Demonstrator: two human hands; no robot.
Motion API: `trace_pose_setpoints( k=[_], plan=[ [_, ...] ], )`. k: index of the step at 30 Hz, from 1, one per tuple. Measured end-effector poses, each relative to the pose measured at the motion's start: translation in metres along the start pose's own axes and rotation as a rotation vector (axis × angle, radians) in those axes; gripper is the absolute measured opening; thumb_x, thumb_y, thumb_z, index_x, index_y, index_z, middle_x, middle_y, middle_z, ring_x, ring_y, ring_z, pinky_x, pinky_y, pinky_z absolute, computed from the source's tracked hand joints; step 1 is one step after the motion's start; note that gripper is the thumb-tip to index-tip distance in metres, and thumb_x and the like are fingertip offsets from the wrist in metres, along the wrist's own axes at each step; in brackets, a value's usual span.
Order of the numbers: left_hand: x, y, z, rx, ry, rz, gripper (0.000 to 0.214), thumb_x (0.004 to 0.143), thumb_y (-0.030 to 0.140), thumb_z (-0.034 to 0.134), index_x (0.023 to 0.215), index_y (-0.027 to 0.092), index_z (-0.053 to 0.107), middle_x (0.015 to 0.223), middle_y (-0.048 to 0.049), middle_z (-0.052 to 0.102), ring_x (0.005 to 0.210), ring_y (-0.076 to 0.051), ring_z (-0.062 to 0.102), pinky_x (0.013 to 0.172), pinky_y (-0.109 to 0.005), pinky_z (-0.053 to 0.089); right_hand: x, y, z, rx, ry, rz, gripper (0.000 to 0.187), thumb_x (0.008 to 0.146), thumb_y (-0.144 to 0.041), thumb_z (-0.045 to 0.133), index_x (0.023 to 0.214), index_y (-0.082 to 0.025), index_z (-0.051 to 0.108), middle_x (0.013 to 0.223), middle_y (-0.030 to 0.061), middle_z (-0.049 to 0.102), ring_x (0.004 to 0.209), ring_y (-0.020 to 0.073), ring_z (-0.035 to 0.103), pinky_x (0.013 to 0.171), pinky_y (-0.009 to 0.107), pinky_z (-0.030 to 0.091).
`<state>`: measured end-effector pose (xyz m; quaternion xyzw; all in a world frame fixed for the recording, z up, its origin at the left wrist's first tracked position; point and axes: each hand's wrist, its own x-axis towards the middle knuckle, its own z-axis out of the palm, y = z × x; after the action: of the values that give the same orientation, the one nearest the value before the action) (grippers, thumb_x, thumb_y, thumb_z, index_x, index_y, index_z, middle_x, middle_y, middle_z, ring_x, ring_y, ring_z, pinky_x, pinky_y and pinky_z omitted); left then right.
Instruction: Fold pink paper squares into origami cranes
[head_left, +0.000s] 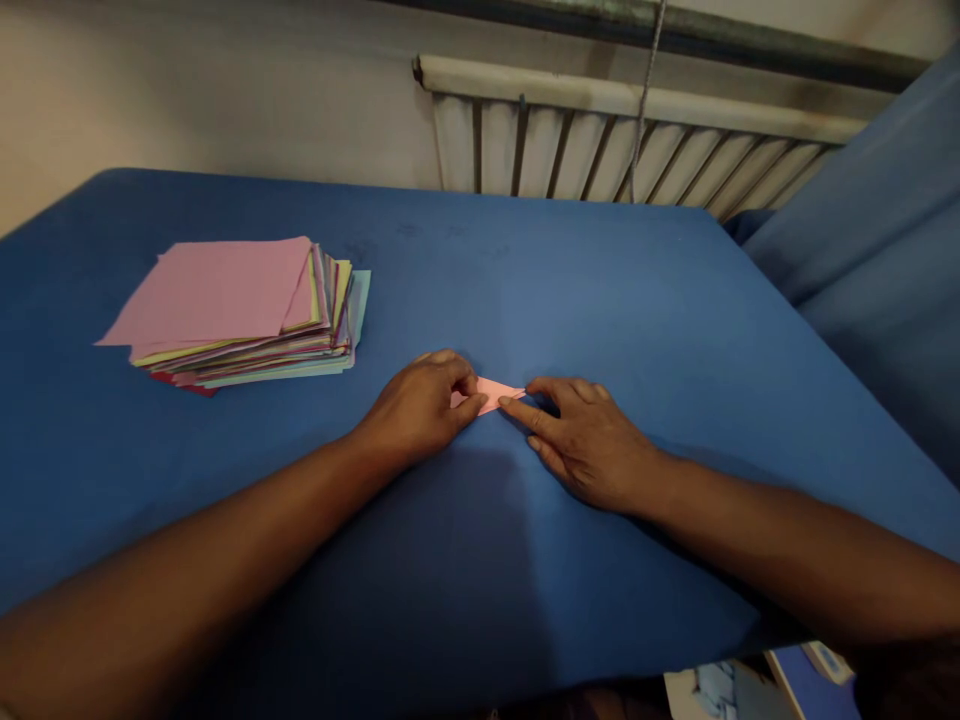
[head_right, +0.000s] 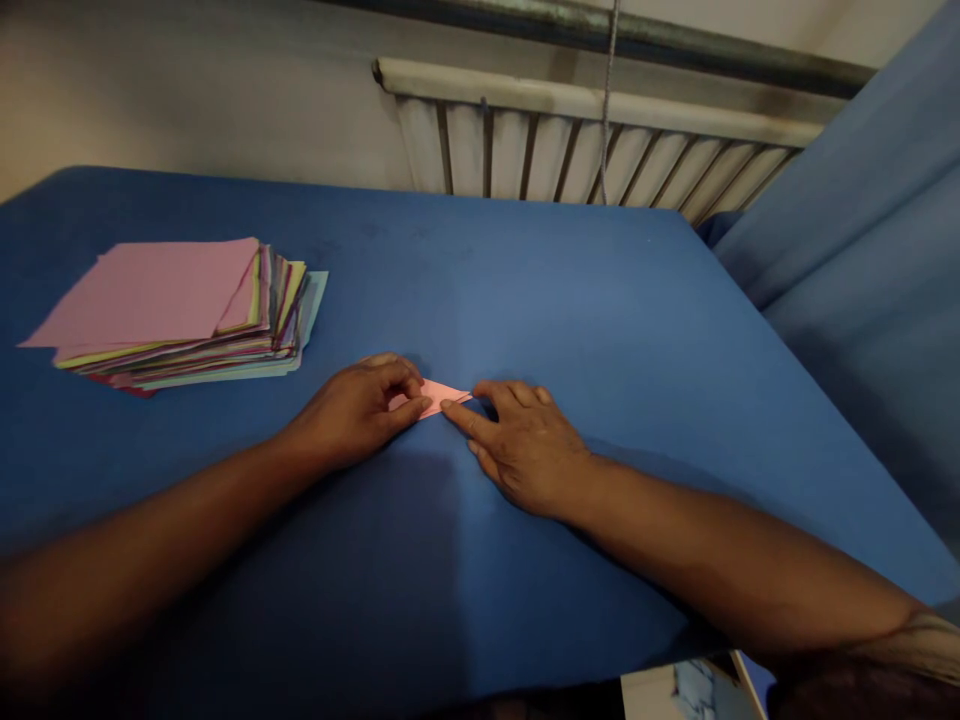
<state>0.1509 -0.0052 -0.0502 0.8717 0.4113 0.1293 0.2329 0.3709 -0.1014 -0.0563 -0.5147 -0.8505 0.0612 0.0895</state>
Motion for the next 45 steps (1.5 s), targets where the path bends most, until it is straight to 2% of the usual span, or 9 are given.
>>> trace_pose_setpoints(
  k=[10,18,26,31,37,45],
  plan=[
    [0.0012,0.0033,-0.0005,-0.015,0.011,-0.03,0.015,0.084,0.031,0.056,0.076,0.019,0.06,0.088,-0.005,0.064,0.083,-0.021,0.058,0.075,-0.034,0.043,0.0012,0.0012,0.0009,-0.021,-0.02,0.007,0.048,0.099,-0.035,0.044,0.146,-0.032,0.045,0.139,0.0119,0.05,0.115,0.03,0.049,0.09,0.047,0.041],
    [0.0005,0.0036,-0.0005,-0.019,0.018,-0.028,0.016,0.084,0.032,0.056,0.075,0.019,0.061,0.089,-0.0051,0.063,0.084,-0.021,0.058,0.075,-0.034,0.043,0.0024,0.0007,-0.0008,0.0,-0.023,0.029,0.048,0.099,-0.035,0.043,0.146,-0.027,0.046,0.139,0.0121,0.052,0.115,0.0305,0.049,0.092,0.048,0.041],
    [0.0002,0.0026,-0.0009,0.023,-0.002,-0.013,0.017,0.086,0.033,0.055,0.081,0.019,0.061,0.089,-0.005,0.064,0.083,-0.021,0.058,0.074,-0.034,0.043,-0.0003,-0.0004,-0.0012,0.01,-0.018,0.032,0.05,0.098,-0.035,0.043,0.145,-0.018,0.046,0.139,0.0148,0.052,0.12,0.0306,0.047,0.097,0.048,0.04],
    [-0.0007,0.0002,0.001,0.027,0.018,-0.003,0.018,0.085,0.036,0.056,0.081,0.02,0.06,0.091,-0.004,0.063,0.087,-0.021,0.058,0.077,-0.034,0.044,-0.0011,-0.0025,-0.0018,0.016,-0.01,0.043,0.05,0.098,-0.036,0.044,0.147,-0.027,0.045,0.137,0.0129,0.051,0.116,0.0301,0.048,0.094,0.048,0.041],
    [0.0004,0.0023,0.0002,0.031,0.016,-0.026,0.015,0.084,0.034,0.057,0.079,0.02,0.06,0.09,-0.0038,0.064,0.085,-0.021,0.058,0.076,-0.034,0.043,0.0003,-0.0035,-0.0013,-0.005,-0.022,0.057,0.05,0.098,-0.037,0.043,0.146,-0.023,0.046,0.139,0.0137,0.05,0.116,0.0303,0.048,0.095,0.048,0.04],
    [0.0005,0.0027,-0.0002,0.012,0.022,-0.031,0.015,0.084,0.033,0.057,0.077,0.019,0.059,0.089,-0.0042,0.064,0.085,-0.02,0.058,0.076,-0.034,0.043,0.0003,-0.0036,-0.0019,-0.009,-0.039,0.066,0.049,0.098,-0.038,0.043,0.146,-0.027,0.046,0.14,0.0125,0.05,0.119,0.0305,0.047,0.096,0.048,0.039]
  ],
)
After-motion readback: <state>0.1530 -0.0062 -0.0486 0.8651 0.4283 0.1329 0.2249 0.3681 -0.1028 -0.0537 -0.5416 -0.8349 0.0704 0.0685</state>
